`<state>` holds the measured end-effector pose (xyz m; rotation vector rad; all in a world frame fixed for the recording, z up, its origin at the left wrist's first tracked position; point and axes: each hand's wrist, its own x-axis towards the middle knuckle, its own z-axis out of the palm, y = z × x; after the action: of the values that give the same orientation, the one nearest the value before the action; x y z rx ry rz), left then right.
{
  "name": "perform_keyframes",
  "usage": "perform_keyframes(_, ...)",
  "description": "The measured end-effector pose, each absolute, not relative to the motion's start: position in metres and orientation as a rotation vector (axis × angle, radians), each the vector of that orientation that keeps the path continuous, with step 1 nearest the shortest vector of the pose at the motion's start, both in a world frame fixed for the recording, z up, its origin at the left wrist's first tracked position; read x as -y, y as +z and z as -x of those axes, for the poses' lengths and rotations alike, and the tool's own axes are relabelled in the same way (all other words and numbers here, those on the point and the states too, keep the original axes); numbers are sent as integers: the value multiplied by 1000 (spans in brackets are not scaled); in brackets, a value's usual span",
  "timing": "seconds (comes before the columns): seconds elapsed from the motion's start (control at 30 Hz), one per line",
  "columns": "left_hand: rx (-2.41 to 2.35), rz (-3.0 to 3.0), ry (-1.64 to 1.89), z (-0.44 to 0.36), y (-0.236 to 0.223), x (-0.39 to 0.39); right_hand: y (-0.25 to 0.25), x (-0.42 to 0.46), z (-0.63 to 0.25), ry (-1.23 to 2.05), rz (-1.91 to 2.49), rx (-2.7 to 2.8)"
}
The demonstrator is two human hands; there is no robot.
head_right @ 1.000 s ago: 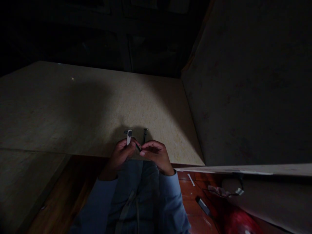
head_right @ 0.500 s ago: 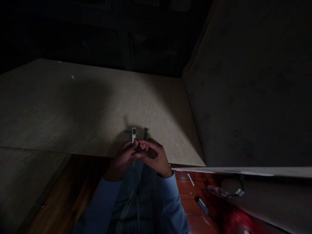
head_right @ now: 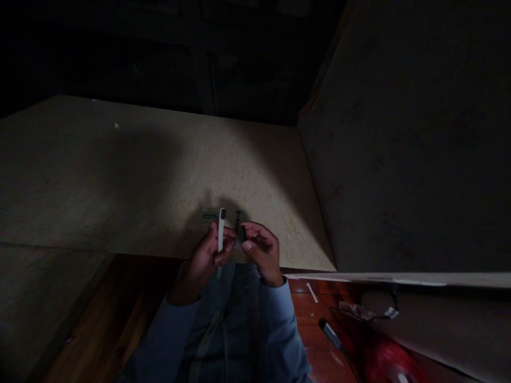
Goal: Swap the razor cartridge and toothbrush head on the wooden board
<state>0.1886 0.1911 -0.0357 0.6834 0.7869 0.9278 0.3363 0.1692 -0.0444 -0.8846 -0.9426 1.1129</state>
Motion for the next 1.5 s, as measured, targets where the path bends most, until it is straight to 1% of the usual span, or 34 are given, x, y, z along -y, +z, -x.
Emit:
perform_keyframes(0.13, -840, -781, 947, -185, -26, -187, -44, -170, -339, 1133, 849, 835)
perform_keyframes(0.4, -910, -903, 868, -191, -10, -177, -42, -171, -337, 1142, 872, 865)
perform_keyframes(0.67, -882, -970, 840, -190, -12, -174, -42, -170, -340, 1032, 973, 893)
perform_keyframes(0.87, -841, -955, 815, -186, -11, -174, -43, -171, -340, 1079, 981, 902)
perform_keyframes(1.2, -731, -1002, 674, -179, -8, -171, -41, -169, -345, 1059, 994, 894)
perform_keyframes(1.37, -740, -984, 712, -181, -8, -171, -41, -168, -347, 1053, 1014, 956)
perform_keyframes(1.5, -846, -969, 808, -185, -9, -171, -38, -168, -346, 1104, 984, 1007)
